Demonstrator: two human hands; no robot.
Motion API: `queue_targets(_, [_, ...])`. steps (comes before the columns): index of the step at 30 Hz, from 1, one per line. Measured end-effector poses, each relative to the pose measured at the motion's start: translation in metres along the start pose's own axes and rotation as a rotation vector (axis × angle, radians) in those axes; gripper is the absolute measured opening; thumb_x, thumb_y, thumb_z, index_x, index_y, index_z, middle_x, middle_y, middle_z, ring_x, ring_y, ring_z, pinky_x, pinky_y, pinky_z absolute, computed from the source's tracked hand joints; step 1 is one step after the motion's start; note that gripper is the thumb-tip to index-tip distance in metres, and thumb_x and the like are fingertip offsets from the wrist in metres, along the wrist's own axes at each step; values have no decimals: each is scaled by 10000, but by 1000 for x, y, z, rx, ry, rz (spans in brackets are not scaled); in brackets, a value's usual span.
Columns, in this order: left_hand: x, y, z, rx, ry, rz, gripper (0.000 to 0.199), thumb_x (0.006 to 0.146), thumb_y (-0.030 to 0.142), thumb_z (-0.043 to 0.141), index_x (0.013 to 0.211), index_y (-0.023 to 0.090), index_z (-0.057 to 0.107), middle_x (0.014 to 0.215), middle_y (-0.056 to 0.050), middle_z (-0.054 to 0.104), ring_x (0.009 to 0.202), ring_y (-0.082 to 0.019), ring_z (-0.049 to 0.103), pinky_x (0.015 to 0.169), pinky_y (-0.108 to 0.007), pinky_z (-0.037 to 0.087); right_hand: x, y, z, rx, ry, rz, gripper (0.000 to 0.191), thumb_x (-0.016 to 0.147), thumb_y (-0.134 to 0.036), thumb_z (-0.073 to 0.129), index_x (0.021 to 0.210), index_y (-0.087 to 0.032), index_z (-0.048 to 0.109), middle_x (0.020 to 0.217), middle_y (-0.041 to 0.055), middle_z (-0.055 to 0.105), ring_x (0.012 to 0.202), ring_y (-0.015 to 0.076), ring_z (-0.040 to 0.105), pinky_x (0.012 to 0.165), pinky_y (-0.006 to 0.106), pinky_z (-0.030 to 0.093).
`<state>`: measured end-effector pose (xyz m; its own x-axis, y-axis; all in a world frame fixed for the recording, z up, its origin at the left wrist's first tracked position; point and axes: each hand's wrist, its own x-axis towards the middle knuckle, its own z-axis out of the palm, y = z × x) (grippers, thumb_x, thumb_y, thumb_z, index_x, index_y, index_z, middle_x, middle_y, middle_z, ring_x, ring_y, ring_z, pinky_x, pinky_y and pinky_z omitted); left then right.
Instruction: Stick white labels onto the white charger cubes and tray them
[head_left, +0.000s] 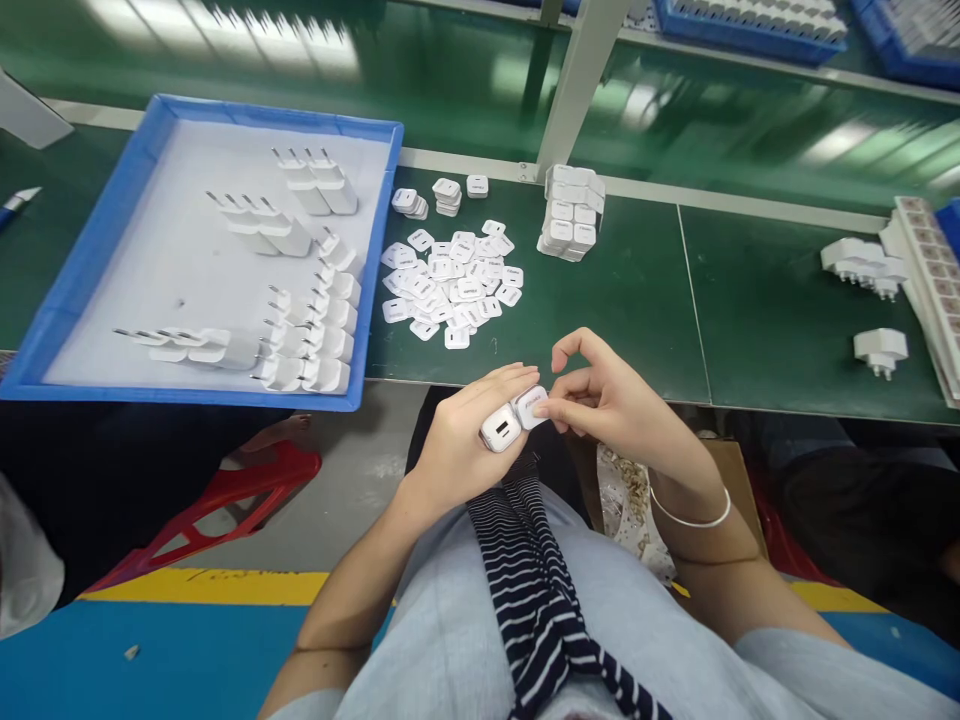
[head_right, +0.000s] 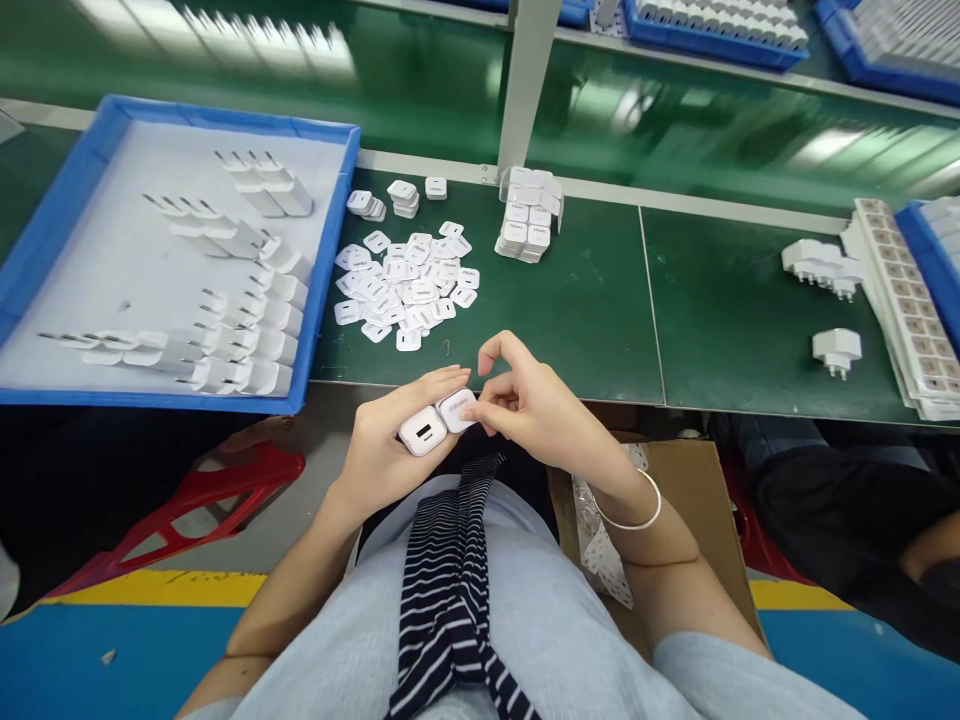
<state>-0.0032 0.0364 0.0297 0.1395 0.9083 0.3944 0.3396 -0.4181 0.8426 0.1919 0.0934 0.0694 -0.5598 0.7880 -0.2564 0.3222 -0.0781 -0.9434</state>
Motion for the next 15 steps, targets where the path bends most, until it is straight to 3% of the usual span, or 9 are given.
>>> queue_targets(3, [-1,3,-3,-97,47,-104,405,809,149,770,1207,199,712,1256,-82,747,1120,-216,737,1015,-341,602,1,0,3,-30,48,-28,427,853,-335,794,1031,-260,413,507,-143,398,448,77,325,450,202,247])
queue_targets(8, [-6,0,-5,-262,98,-284,498,776,195,817,1258,227,699,1215,-72,765,1026,-204,763,912,-300,632,11,13,20,47,92,-136,419,868,-402,772,1086,-260,443,646,-83,536,525,106,422,502,239,318])
queue_targets(11, [-13,-8,-6,-350,128,-338,542,775,214,821,1296,224,673,1204,-85,768,1062,-222,756,939,-326,626,29,27,22,87,97,-196,295,951,-452,640,1110,-235,520,699,-48,566,593,121,483,564,255,384])
queue_targets(15, [-25,-19,-7,-334,181,-399,434,774,260,824,1192,198,726,1151,-106,784,1027,-246,768,909,-349,636,66,37,13,-191,357,-128,152,940,-346,623,978,-200,645,733,-16,581,654,132,516,634,273,403])
